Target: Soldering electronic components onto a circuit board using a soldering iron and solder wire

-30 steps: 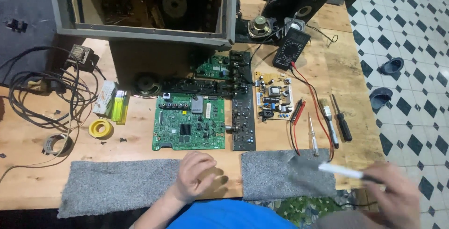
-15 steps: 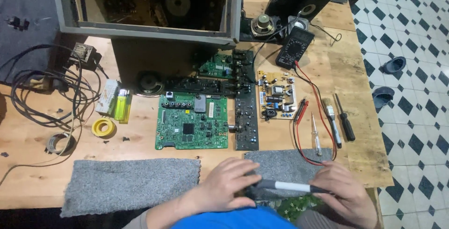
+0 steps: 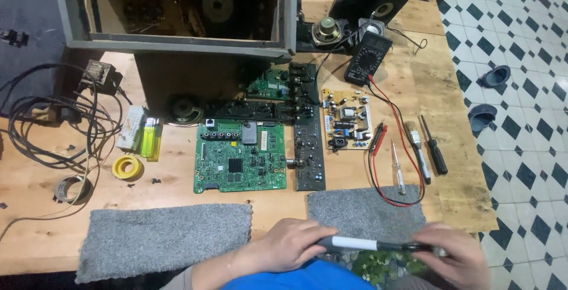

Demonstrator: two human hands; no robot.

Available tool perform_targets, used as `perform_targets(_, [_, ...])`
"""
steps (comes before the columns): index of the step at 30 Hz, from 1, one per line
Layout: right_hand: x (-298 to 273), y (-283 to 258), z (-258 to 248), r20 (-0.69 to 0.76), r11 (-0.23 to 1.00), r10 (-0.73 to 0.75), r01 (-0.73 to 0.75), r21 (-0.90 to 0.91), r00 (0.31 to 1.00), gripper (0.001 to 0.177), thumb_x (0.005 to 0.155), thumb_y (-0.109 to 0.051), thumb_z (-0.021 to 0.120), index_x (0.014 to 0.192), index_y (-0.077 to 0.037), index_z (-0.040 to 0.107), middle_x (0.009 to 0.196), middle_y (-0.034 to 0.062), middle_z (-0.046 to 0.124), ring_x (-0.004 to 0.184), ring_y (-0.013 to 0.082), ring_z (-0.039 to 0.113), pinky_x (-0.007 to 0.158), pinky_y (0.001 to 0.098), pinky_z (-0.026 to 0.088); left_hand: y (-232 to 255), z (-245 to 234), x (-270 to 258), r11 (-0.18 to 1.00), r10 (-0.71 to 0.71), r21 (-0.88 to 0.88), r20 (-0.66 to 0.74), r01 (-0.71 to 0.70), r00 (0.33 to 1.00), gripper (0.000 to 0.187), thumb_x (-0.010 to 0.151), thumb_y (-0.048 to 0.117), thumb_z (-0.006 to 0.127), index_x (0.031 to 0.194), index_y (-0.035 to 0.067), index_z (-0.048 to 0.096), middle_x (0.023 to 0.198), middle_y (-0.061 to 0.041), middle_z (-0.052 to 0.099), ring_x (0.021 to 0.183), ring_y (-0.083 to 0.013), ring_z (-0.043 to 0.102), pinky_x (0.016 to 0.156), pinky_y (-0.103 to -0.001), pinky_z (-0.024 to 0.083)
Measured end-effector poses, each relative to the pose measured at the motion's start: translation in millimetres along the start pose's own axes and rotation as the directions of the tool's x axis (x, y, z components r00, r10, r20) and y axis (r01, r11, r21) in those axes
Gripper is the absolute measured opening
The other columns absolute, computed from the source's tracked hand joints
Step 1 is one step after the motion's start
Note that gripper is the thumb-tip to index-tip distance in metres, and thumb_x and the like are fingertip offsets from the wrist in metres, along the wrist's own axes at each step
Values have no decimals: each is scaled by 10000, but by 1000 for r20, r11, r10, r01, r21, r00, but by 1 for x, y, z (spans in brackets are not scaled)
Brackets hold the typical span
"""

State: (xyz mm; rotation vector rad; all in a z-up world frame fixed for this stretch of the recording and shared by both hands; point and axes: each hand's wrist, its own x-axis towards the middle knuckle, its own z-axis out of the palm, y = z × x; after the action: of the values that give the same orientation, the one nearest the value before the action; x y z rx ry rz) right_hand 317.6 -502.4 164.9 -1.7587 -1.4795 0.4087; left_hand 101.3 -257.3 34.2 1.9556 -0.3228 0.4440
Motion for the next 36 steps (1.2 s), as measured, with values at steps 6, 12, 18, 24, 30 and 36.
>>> perform_targets(6, [-139,60,-50,-454,611,662,-780,-134,596,613,699,248,692,1269,22,708,901,193,761,791,234,714,942,306,570,7,-16,-2,997,21,-68,-37,-24,999,337,1050,223,497,1323,33,552,952,-132,638,776,-278,629,638,-380,537])
perform_targets(12, [-183,117,-58,-893,701,153,-683,-203,423,148,1132,118,713,1279,126,699,1001,198,607,888,238,568,805,346,488,3,-22,-9,990,26,-135,-143,-46,989,329,1055,254,488,1273,18,554,966,-156,668,761,-298,640,643,-389,520])
perform_targets(18, [-189,187,-99,-935,254,118,-921,-296,333,176,1031,-159,799,1085,7,811,851,106,691,717,204,616,579,352,508,1,-20,-8,983,182,30,-74,-180,981,303,1057,213,491,1285,33,575,944,-143,673,711,-272,665,536,-378,537])
perform_targets(24, [-116,176,-122,-748,-373,643,-920,-118,-165,459,1073,-592,526,1149,-203,757,1027,191,750,826,385,729,612,517,630,-11,-12,-18,998,-8,56,82,4,997,329,1004,186,561,1305,55,573,993,-142,650,764,-310,643,579,-416,532])
perform_targets(30, [-176,221,-87,-603,-183,788,-982,-39,-122,372,920,-402,715,1186,-149,778,1196,183,737,1095,389,659,896,479,505,-14,-19,-17,996,-87,19,27,87,996,340,1009,266,544,1279,68,608,937,-118,671,734,-296,645,545,-402,496])
perform_targets(36, [-129,147,-61,-455,-130,889,-978,-161,-43,643,817,-189,845,1405,-76,610,1476,174,494,1309,382,494,1048,554,453,-12,-22,-13,997,-77,-6,-150,77,986,330,1000,249,528,1235,39,625,892,-95,672,707,-229,649,595,-346,551])
